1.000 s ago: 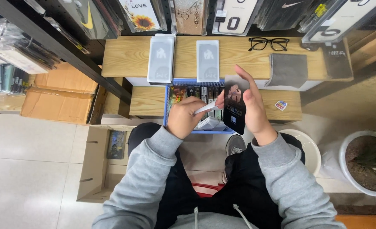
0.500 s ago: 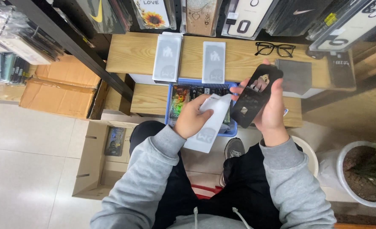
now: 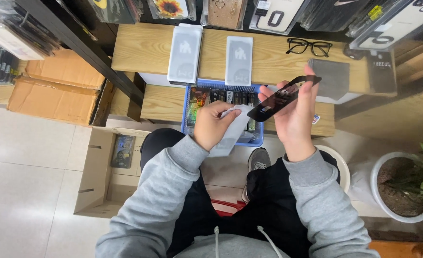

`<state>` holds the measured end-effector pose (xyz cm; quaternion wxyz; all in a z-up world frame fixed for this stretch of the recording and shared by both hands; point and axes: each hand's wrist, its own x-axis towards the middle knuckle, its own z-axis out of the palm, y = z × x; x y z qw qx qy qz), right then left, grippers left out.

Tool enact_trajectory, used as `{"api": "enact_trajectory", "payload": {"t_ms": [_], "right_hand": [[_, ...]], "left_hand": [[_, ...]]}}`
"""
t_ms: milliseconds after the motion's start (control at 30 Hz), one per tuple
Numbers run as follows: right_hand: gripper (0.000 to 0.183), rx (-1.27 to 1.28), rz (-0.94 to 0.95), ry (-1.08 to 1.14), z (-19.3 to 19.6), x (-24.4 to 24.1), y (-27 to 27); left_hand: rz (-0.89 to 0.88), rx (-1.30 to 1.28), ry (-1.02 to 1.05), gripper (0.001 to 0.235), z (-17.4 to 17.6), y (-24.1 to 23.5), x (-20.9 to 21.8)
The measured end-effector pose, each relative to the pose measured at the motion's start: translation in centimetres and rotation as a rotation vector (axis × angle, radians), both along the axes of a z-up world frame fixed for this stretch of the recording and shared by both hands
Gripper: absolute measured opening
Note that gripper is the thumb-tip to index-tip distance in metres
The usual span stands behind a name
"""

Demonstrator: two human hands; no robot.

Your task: The person removes a black phone case from a white sleeve, wipes it with a cloth, and places it back into the sleeve. They repeat this process with a second identical case, then place both packaged cases into a blue basket.

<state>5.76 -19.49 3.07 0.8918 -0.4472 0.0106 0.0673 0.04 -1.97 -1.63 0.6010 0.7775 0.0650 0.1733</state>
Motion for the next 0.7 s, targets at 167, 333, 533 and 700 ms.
{"api": "enact_trajectory", "payload": {"t_ms": [167,333,533,700], "right_hand": [[0.054,-0.068,-0.105,0.041,-1.5,0.4,0.4],[0.050,-0.091,-0.151,0.044,-2.1,0.7,0.5],[0.048,-0.162,-0.185,0.000,-1.9,0.5,0.6],[0.049,-0.224,-0.201,-0.064,-2.3,0.4,0.4]], "left_hand": [[-0.003,0.114,-0.129,0.012,0.3,-0.5,-0.2],[0.000,0.175,-0.201,0.015,0.2,-0.3,-0.3],[-0.014,0.283,-0.176,0.016,0.4,-0.5,-0.5],[-0.012,0.315,-0.179,0.017,0.3,-0.4,-0.6]]}}
